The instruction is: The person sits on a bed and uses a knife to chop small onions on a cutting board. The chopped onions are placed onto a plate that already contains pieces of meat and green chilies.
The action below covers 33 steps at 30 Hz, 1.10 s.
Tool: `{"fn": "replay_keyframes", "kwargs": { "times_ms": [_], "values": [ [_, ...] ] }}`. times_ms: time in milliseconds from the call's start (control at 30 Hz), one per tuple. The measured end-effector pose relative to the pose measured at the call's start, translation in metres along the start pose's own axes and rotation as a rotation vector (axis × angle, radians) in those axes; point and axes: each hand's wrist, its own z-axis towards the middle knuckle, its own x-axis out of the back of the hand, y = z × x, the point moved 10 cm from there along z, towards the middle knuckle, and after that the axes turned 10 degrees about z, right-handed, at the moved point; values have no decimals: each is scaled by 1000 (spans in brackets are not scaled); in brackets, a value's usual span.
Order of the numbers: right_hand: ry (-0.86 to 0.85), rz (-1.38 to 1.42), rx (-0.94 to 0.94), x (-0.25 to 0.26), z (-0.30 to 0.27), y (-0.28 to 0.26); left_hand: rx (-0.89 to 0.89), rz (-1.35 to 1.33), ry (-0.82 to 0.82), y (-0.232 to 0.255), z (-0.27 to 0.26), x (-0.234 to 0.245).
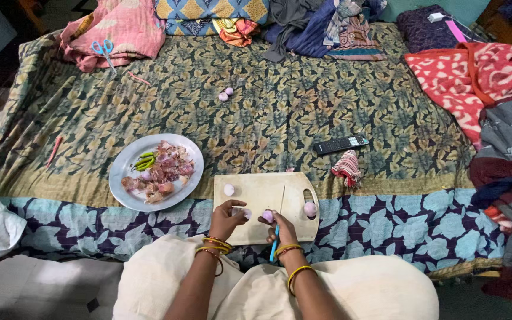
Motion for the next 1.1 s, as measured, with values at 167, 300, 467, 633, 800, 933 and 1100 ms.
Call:
{"fn": "replay_keyframes", "kwargs": {
  "times_ms": [167, 300, 467, 633, 800, 933, 1100],
  "values": [
    [50, -33, -11, 6, 0, 0, -132, -7, 612, 12, 8, 116],
    [72, -75, -22, 4, -3, 1, -344, -303, 652, 49, -5, 146],
    [70, -121, -3, 2, -5, 0, -263, -204, 545, 61, -13, 109],
    [71, -139, 44, 7, -4, -3, -191, 63, 224, 58, -1, 48],
    [21, -155, 44, 2, 0, 4, -98, 284, -201, 64, -34, -36],
    [-4, -141, 55, 4, 5, 3, -92, 401, -222, 89, -46, -50],
    [-6, -244, 81, 3, 12, 7, -42, 352, -201, 85, -45, -45]
  ]
}}
